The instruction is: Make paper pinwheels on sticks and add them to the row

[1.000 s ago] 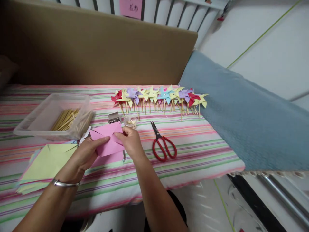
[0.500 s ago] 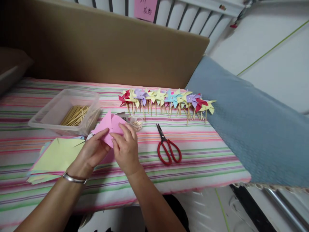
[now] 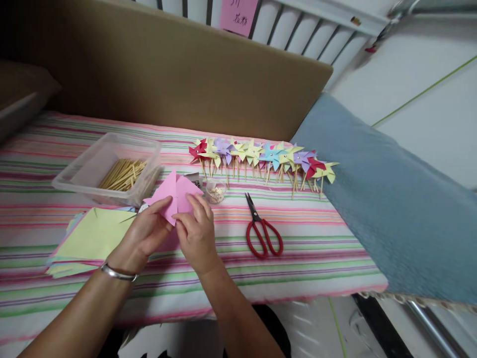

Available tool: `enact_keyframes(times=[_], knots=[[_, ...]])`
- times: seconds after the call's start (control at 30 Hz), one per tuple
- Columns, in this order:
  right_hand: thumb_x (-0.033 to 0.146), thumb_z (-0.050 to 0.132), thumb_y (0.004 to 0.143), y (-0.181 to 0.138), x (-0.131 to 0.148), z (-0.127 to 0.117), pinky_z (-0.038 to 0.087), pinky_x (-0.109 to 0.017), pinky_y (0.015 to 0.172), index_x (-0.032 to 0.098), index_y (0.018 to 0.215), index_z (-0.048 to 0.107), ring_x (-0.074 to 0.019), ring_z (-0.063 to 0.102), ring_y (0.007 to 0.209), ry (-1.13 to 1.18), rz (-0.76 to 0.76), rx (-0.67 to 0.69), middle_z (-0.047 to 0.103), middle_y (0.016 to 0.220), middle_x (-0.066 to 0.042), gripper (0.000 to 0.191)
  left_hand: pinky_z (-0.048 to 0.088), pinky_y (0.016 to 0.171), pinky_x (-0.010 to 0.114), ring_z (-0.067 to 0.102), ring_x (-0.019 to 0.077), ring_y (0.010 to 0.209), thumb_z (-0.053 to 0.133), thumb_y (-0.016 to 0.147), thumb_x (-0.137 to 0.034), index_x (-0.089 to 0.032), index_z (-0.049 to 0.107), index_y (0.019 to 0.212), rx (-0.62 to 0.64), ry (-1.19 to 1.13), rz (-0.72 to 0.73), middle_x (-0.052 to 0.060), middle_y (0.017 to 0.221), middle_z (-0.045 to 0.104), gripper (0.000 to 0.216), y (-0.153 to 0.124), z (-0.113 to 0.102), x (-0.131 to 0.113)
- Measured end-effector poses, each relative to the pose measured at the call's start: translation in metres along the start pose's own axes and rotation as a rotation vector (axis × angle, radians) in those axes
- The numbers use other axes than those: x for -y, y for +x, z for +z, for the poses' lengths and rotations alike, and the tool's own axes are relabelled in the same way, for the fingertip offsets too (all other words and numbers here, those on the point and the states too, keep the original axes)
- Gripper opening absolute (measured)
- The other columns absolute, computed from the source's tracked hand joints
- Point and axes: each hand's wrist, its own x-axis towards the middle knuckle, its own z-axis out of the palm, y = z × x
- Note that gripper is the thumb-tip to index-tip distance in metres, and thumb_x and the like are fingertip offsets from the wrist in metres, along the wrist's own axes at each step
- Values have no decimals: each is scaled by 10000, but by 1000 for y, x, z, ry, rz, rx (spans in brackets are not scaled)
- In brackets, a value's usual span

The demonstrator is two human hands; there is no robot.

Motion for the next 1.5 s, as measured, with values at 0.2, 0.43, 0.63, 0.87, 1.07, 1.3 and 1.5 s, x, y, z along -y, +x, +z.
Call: enact_keyframes(times=[0.2, 0.43, 0.63, 0.87, 1.07, 1.3, 1.5], knots=[[205, 601, 829, 5, -1, -5, 348, -453, 1070, 211, 827, 681, -237, 393, 1292, 79, 98, -9, 552, 1269, -108, 80, 495, 552, 214, 621, 135, 668, 647, 730, -79, -93, 678, 844, 16, 81, 75, 57, 756, 687, 119, 7, -7, 7], [214, 641, 792, 8, -4, -11, 299, -453, 1095, 212, 772, 663, -238, 381, 1303, 130, 266, -35, 549, 1287, -93, 29, 441, 508, 189, 555, 89, 545, 768, 585, -91, -102, 641, 631, 8, 182, 128, 9, 593, 640, 136, 10, -12, 15], [221, 624, 796, 9, -9, -12, 308, -462, 1084, 216, 754, 649, -244, 385, 1299, 134, 312, -77, 565, 1265, -93, 49, 475, 601, 207, 617, 110, 657, 765, 614, -132, -108, 678, 719, 55, 243, 109, 37, 734, 701, 139, 6, -9, 19], [227, 636, 775, 10, -11, -9, 314, -475, 1069, 219, 712, 616, -254, 397, 1284, 146, 360, -106, 562, 1266, -95, 67, 494, 658, 229, 645, 130, 708, 771, 607, -150, -123, 680, 729, 53, 264, 124, 38, 772, 713, 154, 5, -10, 21], [216, 628, 780, 10, -12, -9, 313, -456, 1071, 211, 711, 605, -244, 402, 1282, 133, 378, -110, 553, 1273, -108, 73, 495, 653, 226, 637, 121, 685, 761, 626, -156, -123, 688, 728, 61, 252, 125, 29, 748, 712, 129, 2, -7, 22], [189, 616, 772, 10, -9, -10, 326, -456, 1061, 212, 719, 607, -240, 431, 1256, 136, 394, -76, 558, 1258, -106, 59, 489, 659, 225, 635, 123, 655, 790, 576, -150, -110, 692, 687, 49, 337, 184, 36, 690, 711, 153, -1, -5, 25], [212, 634, 745, 18, -16, -23, 400, -413, 1011, 213, 970, 626, -230, 514, 1185, 313, 531, -83, 587, 1233, -95, 225, 439, 502, 196, 580, 96, 519, 798, 519, -103, -125, 663, 661, -22, 371, 166, -3, 597, 668, 197, 3, -6, 17]])
